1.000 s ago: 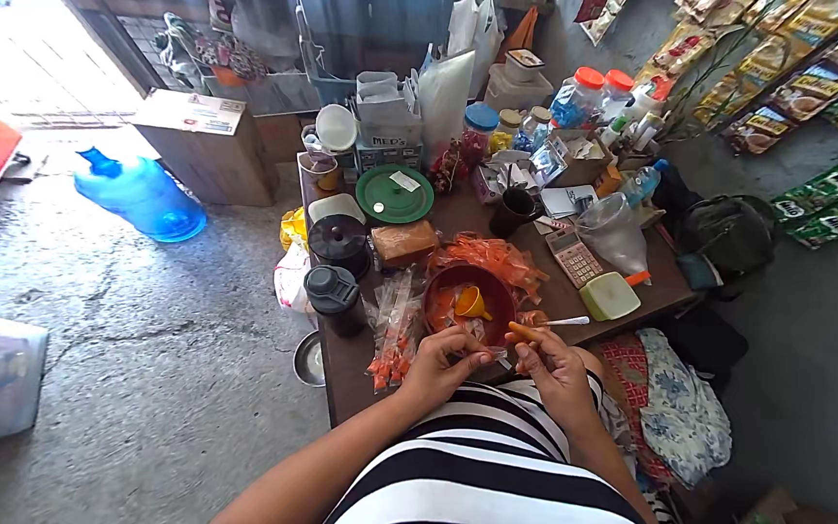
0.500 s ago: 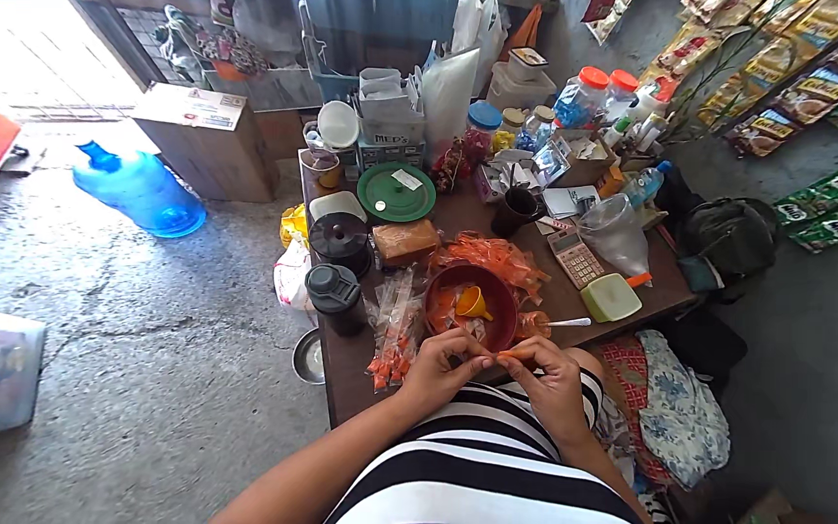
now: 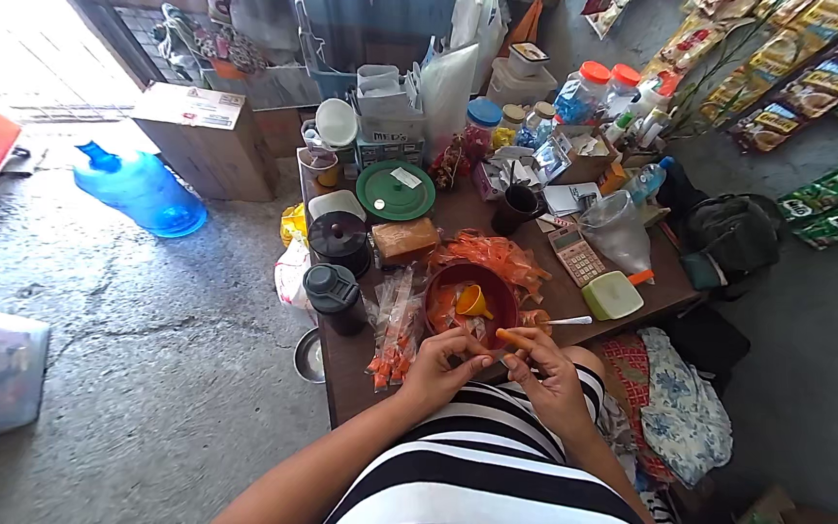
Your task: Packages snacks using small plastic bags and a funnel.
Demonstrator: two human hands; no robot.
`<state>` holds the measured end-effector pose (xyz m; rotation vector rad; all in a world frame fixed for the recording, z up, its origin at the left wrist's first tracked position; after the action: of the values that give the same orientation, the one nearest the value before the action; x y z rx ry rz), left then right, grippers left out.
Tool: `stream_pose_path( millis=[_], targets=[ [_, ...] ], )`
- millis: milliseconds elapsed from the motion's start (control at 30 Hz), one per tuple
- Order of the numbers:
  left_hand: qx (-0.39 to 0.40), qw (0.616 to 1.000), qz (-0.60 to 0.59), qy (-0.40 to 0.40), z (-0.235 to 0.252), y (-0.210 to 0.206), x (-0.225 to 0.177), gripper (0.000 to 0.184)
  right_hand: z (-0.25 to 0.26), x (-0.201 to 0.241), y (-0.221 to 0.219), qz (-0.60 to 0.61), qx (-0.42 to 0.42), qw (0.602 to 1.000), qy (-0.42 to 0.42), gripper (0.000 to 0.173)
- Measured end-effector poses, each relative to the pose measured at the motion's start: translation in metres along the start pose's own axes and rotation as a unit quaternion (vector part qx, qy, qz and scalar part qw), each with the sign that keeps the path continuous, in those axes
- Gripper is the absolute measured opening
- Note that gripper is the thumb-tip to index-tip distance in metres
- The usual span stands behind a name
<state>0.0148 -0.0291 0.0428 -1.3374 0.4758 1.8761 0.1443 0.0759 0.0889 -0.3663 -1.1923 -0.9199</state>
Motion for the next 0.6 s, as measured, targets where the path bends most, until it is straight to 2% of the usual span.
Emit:
stream_pose_path(
  millis=[67, 233, 600],
  targets=[
    [0.003, 1.000, 0.001, 0.000, -0.0003, -0.0008, 0.0000, 0.016, 0.0011, 0.0003, -0.0006, -0.001, -0.001, 1.000, 0.006, 0.032],
    [0.009, 1.000, -0.002, 0.001, -0.0005, -0.0018, -0.0004, 0.015, 0.0042, 0.0014, 0.0000, -0.028, -0.025, 0.999, 0.037, 0.014],
    [0.022, 1.000, 0.003, -0.002, 0.0000, -0.0028, -0.0023, 0.015, 0.0065, 0.0019, 0.0000, -0.018, -0.055, 0.998, 0.029, 0.014]
  ],
)
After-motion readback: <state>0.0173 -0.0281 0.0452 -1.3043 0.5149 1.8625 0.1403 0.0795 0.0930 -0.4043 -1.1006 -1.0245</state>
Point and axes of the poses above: each hand's wrist, its own z-axis towards the middle knuckle, its own y-axis out of the back of the hand, x = y × z, the point moved 6 cm from there along z, towards the middle knuckle, and after that the axes turned 15 degrees about -x, right-handed, at the moved point
